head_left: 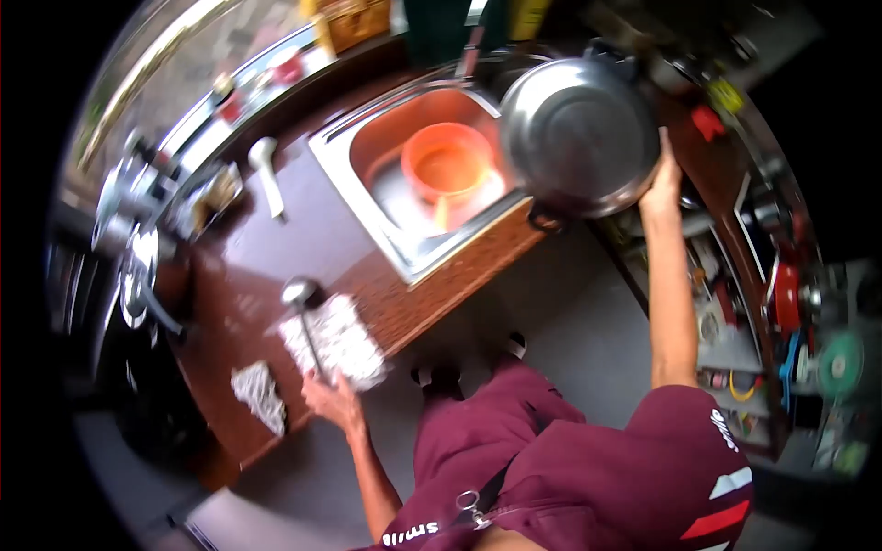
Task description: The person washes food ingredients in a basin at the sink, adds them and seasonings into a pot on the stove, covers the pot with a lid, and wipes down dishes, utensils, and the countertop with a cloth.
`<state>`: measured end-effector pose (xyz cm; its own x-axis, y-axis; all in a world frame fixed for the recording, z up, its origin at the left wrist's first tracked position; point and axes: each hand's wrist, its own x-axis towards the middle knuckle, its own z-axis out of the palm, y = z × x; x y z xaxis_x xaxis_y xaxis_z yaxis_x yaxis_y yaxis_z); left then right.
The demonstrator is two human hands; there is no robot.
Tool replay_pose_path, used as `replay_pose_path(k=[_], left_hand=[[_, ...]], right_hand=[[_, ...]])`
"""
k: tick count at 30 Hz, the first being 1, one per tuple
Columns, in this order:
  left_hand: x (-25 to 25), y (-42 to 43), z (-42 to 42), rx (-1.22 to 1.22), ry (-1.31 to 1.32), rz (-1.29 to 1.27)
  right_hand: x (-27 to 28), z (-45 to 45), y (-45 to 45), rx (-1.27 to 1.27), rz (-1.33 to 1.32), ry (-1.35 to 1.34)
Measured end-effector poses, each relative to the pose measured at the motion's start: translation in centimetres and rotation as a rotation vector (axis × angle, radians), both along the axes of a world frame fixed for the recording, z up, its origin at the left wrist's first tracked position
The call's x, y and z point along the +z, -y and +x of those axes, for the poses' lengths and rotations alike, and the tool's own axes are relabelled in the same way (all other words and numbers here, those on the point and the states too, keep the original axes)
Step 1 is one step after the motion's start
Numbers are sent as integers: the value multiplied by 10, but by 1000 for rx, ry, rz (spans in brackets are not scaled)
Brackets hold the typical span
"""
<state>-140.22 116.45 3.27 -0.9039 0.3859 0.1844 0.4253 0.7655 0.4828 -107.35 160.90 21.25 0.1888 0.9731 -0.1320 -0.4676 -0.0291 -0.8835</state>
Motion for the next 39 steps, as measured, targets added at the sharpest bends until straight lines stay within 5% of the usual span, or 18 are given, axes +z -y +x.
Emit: replay_pose_path(k=[8, 13, 14, 16, 18, 20, 25, 32, 39], left_hand=[[-6, -29, 29, 228, -286, -366], [-12, -124, 83, -264, -642, -50], [-5, -153, 107, -422, -431, 96], [-27, -207, 136, -563, -456, 221], [5, -290, 218, -697, -189, 248], [10, -331, 253, -884, -171, 342], [39, -405, 308, -1127, 16, 64], [22, -519, 335, -1401, -333, 96], [25, -598, 386, -1571, -54, 153]], right_hand=[[-45, 153, 53, -7, -27, 400], [-69, 249, 73, 42, -197, 716], [-79, 267, 79, 5, -236, 724], [-105, 306, 88, -72, -305, 737], [-141, 355, 101, -225, -465, 759], [-150, 372, 111, -283, -571, 559], [-223, 389, 117, -507, -611, 824], [-236, 383, 75, -567, -705, 591], [-258, 343, -6, -633, -628, 693]])
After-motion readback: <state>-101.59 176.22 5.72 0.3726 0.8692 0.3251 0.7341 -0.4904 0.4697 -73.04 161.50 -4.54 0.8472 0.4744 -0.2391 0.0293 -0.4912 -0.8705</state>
